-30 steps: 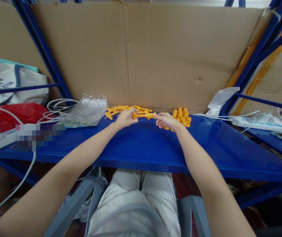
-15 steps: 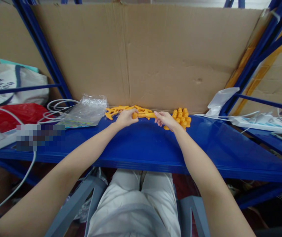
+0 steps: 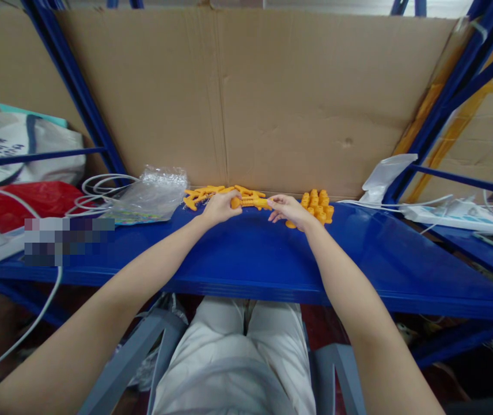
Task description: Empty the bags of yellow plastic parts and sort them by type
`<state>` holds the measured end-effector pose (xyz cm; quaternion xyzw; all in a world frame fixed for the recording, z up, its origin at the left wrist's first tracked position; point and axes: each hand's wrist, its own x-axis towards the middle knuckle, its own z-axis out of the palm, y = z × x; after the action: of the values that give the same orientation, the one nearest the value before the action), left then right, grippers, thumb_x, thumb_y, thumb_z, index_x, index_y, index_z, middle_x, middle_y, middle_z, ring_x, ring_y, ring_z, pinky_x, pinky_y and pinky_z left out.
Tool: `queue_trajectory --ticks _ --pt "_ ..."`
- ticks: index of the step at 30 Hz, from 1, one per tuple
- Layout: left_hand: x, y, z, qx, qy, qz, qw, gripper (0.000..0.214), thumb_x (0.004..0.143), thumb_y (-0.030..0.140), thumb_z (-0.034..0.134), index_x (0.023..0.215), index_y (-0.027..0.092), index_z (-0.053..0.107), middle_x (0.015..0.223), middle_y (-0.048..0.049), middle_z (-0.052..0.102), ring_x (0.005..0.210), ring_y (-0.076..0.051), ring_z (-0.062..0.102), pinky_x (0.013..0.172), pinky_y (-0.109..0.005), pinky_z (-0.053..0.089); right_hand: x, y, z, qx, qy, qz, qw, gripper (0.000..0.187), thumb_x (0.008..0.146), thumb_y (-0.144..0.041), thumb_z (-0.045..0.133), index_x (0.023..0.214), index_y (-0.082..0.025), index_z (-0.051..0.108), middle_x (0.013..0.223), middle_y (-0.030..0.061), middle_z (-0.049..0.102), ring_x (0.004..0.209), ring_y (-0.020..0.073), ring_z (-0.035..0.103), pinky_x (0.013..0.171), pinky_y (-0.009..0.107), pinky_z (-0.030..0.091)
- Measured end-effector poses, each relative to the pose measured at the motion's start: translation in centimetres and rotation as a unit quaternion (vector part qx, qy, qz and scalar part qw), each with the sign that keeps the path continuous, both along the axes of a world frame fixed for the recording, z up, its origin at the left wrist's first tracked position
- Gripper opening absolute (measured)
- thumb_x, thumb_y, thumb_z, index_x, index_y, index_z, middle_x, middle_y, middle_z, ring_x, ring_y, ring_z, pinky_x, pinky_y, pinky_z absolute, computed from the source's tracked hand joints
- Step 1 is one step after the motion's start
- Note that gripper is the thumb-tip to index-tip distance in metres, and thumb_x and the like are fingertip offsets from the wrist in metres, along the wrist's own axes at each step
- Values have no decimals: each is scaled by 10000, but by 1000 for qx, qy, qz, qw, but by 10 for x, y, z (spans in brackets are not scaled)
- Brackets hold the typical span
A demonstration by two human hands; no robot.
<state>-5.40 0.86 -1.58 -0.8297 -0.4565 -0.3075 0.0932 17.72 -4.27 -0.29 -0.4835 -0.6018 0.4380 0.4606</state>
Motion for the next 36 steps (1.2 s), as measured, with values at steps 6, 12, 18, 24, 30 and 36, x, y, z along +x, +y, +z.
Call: queue_trajectory --ticks 6,12,18,24,30,36 --pt "2 -7 0 -4 3 -18 1000 385 767 238 693 1149 185 704 953 -73 765 921 -260 722 739 -291 507 1 5 -4 -44 -61 -13 997 624 859 -769 533 667 -184 636 623 137 691 443 151 585 399 249 435" --pt "4 -4 0 -4 2 -3 1000 368 776 244 686 1137 178 711 923 -77 763 893 -257 720 737 -293 504 4 9 -6 -25 -57 -10 998 457 882 -664 600 970 -221 672 868 111 759 526 156 651 453 259 496" --pt "3 -1 -1 -1 -4 0 1000 352 774 269 687 1115 184 711 908 -76 756 886 -257 712 738 -297 507 5 7 -3 32 -66 -8 997 200 881 -373 723 988 -214 665 966 74 762 617 125 680 551 229 532" --pt "3 -1 -3 1 0 1 1000 356 773 262 684 1116 172 715 918 -84 759 872 -252 717 739 -295 506 2 5 -1 10 -90 -29 995 258 973 -425 603 956 -185 694 970 118 772 615 140 688 552 234 510" --pt "2 1 -4 14 -11 -8 1000 341 763 270 685 1091 183 718 887 -71 761 856 -247 720 730 -291 504 0 3 1 22 -106 -39 993 321 967 -489 599 925 -179 676 926 110 774 603 125 678 536 208 482" --pt "3 -1 -4 14 -11 -12 1000 340 771 264 675 1102 195 716 905 -64 766 869 -241 724 740 -285 510 1 7 -2 51 -111 -45 991 515 847 -711 626 784 -200 656 739 106 744 573 159 665 508 242 482"
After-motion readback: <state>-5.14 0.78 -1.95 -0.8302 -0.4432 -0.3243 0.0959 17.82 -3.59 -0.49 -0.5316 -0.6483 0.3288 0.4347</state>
